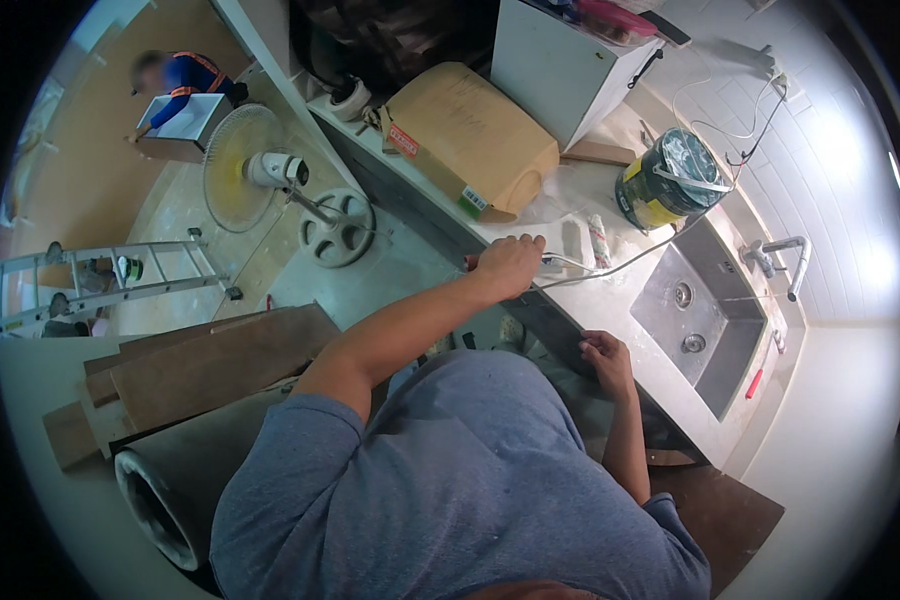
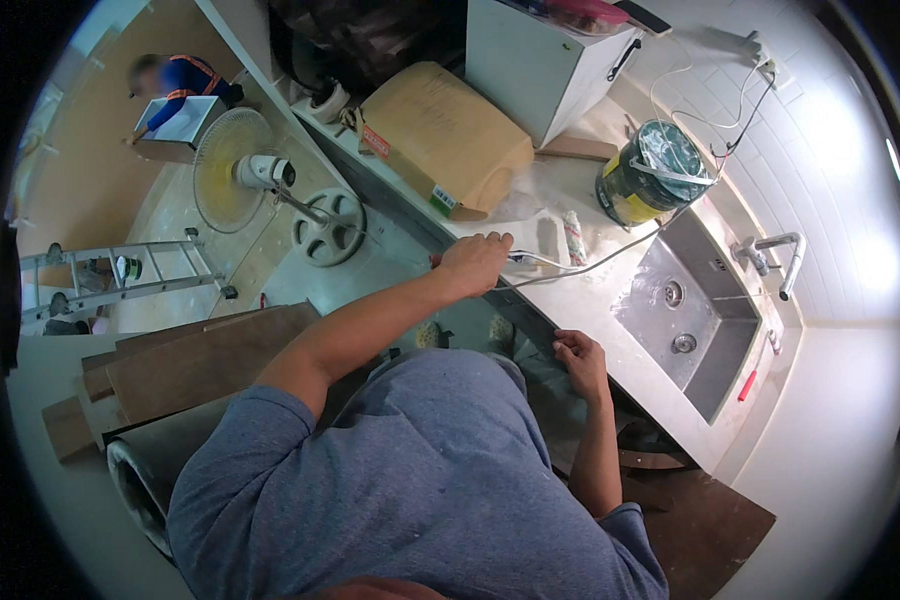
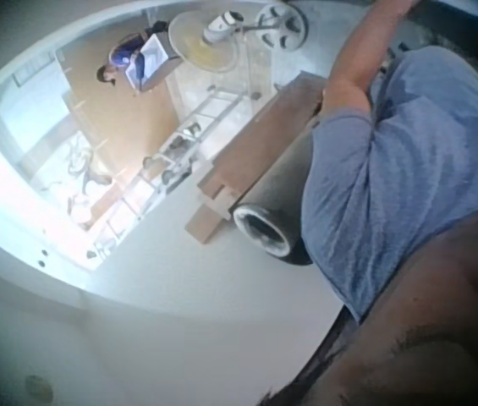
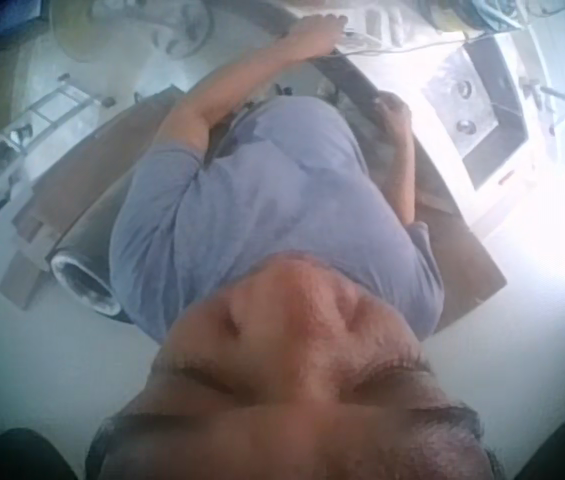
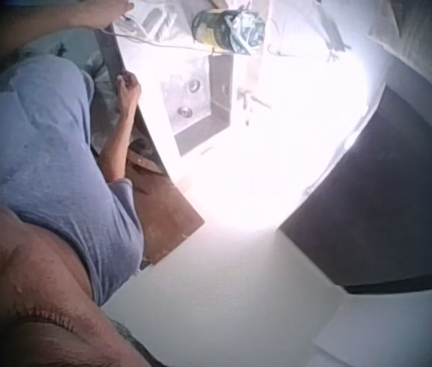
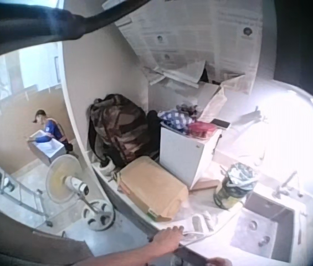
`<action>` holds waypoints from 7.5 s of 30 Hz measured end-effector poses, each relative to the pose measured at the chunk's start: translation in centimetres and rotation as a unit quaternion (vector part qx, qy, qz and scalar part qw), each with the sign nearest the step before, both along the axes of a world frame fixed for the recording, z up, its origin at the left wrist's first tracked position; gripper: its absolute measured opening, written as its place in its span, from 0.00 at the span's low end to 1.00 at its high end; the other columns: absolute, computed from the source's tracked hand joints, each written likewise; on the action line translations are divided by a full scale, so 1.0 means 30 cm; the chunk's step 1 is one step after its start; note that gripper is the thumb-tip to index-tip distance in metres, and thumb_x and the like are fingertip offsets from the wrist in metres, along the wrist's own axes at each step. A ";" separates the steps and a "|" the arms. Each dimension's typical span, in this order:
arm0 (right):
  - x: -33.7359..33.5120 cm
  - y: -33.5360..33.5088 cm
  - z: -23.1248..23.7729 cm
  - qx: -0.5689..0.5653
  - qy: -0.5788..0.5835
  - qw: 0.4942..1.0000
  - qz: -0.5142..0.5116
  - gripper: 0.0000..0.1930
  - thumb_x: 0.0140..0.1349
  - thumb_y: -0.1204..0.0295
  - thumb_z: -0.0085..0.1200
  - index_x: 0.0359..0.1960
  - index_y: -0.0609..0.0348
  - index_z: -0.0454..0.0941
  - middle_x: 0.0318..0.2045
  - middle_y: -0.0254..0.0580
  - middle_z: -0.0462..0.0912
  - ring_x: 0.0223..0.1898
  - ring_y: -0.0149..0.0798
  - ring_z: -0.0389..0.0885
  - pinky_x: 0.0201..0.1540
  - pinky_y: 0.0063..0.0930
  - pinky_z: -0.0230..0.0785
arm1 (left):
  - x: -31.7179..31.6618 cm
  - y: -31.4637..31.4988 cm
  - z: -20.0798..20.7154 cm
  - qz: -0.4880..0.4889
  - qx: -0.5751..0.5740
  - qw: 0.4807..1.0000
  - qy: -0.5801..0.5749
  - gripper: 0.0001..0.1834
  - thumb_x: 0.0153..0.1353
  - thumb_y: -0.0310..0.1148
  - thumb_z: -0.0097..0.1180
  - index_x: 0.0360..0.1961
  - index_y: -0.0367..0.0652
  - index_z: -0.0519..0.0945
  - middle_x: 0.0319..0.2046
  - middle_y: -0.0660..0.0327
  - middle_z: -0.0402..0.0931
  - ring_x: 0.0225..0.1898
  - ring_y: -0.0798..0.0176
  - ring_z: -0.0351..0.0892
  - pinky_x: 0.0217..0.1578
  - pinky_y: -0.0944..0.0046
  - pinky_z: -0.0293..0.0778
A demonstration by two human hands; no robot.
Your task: The person picks up a paint roller and washes it under a running tap in a sink. They rinse the roller and their hands, then place the roller on a table.
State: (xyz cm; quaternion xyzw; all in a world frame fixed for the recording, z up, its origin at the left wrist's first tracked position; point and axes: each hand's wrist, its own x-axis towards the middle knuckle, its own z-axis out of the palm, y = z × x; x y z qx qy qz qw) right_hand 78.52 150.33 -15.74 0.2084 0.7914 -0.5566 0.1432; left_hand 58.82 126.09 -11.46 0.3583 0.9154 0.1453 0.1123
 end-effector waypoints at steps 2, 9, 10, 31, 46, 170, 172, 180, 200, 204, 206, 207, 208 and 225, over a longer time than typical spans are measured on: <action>-0.037 -0.028 0.030 0.010 -0.002 1.000 0.020 0.14 0.63 0.73 0.58 0.50 0.64 0.81 0.33 0.37 0.84 0.33 0.27 0.80 0.38 0.22 0.73 | 0.015 0.014 0.015 0.004 -0.005 1.000 0.020 0.15 0.54 0.24 0.57 0.44 0.35 0.74 0.40 0.48 0.79 0.42 0.49 0.83 0.41 0.54 0.81; -0.163 0.040 0.068 0.077 -0.020 0.994 0.075 0.15 0.63 0.72 0.59 0.50 0.65 0.82 0.33 0.41 0.86 0.32 0.30 0.81 0.38 0.26 0.74 | 0.058 0.050 0.146 0.017 -0.022 0.998 0.060 0.13 0.57 0.26 0.53 0.44 0.33 0.75 0.39 0.50 0.76 0.38 0.53 0.82 0.37 0.57 0.81; -0.169 0.065 0.060 0.080 -0.017 0.994 0.072 0.15 0.62 0.72 0.59 0.50 0.65 0.82 0.32 0.41 0.85 0.32 0.31 0.81 0.37 0.27 0.74 | 0.062 0.043 0.169 0.020 -0.015 0.998 0.052 0.13 0.57 0.25 0.53 0.44 0.33 0.75 0.39 0.50 0.76 0.38 0.52 0.82 0.38 0.57 0.81; -0.167 0.077 0.018 0.064 -0.113 0.982 0.137 0.09 0.59 0.76 0.55 0.38 0.66 0.84 0.28 0.40 0.86 0.32 0.29 0.83 0.35 0.23 0.72 | 0.304 -0.629 -0.036 0.269 0.243 0.900 -0.243 0.10 0.49 0.30 0.57 0.31 0.35 0.76 0.23 0.49 0.76 0.26 0.48 0.76 0.32 0.55 0.72; -0.127 -0.112 -0.001 0.045 -0.125 0.979 0.153 0.08 0.59 0.73 0.58 0.35 0.65 0.83 0.26 0.38 0.84 0.31 0.30 0.82 0.37 0.26 0.72 | 0.774 -1.151 -0.948 0.494 0.378 0.631 -0.464 0.14 0.54 0.30 0.61 0.41 0.36 0.79 0.31 0.61 0.78 0.32 0.62 0.78 0.33 0.59 0.74; -1.767 -3.414 0.190 -0.140 0.052 0.795 0.588 0.12 0.64 0.74 0.58 0.47 0.63 0.83 0.39 0.41 0.82 0.39 0.33 0.81 0.42 0.26 0.73 | -0.463 -3.306 -0.595 0.683 0.626 0.207 -0.314 0.13 0.72 0.38 0.52 0.45 0.38 0.75 0.37 0.59 0.78 0.34 0.64 0.80 0.33 0.63 0.80; -1.761 -3.538 0.047 -0.079 0.005 0.818 0.569 0.14 0.64 0.72 0.60 0.49 0.62 0.82 0.41 0.39 0.81 0.40 0.33 0.80 0.44 0.27 0.73 | -0.558 -3.422 -0.557 0.674 0.615 0.219 -0.346 0.14 0.72 0.39 0.52 0.46 0.39 0.74 0.38 0.59 0.78 0.35 0.64 0.80 0.34 0.63 0.79; -1.733 -4.078 -0.181 -0.115 -0.156 0.849 0.491 0.18 0.72 0.60 0.51 0.51 0.60 0.80 0.39 0.42 0.83 0.38 0.35 0.82 0.42 0.32 0.77 | -0.680 -3.655 -0.400 0.629 0.640 0.337 -0.284 0.12 0.70 0.36 0.54 0.46 0.39 0.73 0.39 0.60 0.78 0.36 0.65 0.79 0.38 0.64 0.77; -2.227 -5.090 0.526 -0.402 0.379 0.684 0.477 0.19 0.77 0.61 0.41 0.56 0.64 0.74 0.30 0.31 0.75 0.28 0.23 0.68 0.30 0.21 0.66 | -0.367 -4.183 -0.272 0.813 0.262 0.483 -0.193 0.14 0.61 0.36 0.61 0.42 0.37 0.77 0.30 0.47 0.80 0.33 0.48 0.80 0.37 0.53 0.74; -2.242 -5.236 0.044 -0.271 0.341 0.798 0.416 0.22 0.75 0.57 0.42 0.58 0.64 0.71 0.41 0.45 0.82 0.29 0.33 0.74 0.32 0.28 0.69 | -0.307 -4.125 -0.295 0.843 0.232 0.447 -0.191 0.12 0.61 0.33 0.60 0.41 0.36 0.78 0.31 0.51 0.80 0.35 0.55 0.79 0.41 0.57 0.73; -2.356 -5.160 -0.741 0.224 0.134 0.705 0.660 0.21 0.72 0.62 0.43 0.55 0.68 0.74 0.50 0.68 0.79 0.51 0.64 0.79 0.51 0.55 0.70 | -0.354 -4.189 -0.245 0.848 0.225 0.420 -0.233 0.13 0.60 0.35 0.61 0.42 0.37 0.79 0.32 0.46 0.81 0.37 0.48 0.81 0.42 0.54 0.74; -2.364 -5.058 -0.836 0.228 0.015 0.670 0.707 0.19 0.71 0.64 0.42 0.50 0.64 0.80 0.47 0.68 0.80 0.52 0.61 0.80 0.52 0.53 0.71 | -0.365 -4.172 -0.243 0.856 0.230 0.388 -0.254 0.14 0.60 0.35 0.61 0.43 0.37 0.79 0.33 0.44 0.82 0.38 0.44 0.82 0.42 0.52 0.74; -2.340 -5.051 -0.884 0.305 0.031 0.650 0.695 0.19 0.69 0.61 0.44 0.47 0.61 0.83 0.44 0.67 0.82 0.50 0.62 0.81 0.51 0.53 0.71 | -0.384 -4.183 -0.224 0.861 0.219 0.393 -0.239 0.14 0.60 0.35 0.61 0.43 0.38 0.79 0.33 0.45 0.82 0.39 0.43 0.82 0.43 0.52 0.74; -2.513 -5.487 -0.165 -0.135 -0.128 0.793 0.580 0.13 0.69 0.67 0.52 0.51 0.56 0.72 0.26 0.29 0.72 0.24 0.24 0.73 0.30 0.24 0.71 | -0.753 -4.716 -0.078 0.800 0.433 0.348 -0.228 0.20 0.64 0.33 0.54 0.55 0.36 0.76 0.20 0.60 0.71 0.10 0.65 0.64 0.09 0.63 0.59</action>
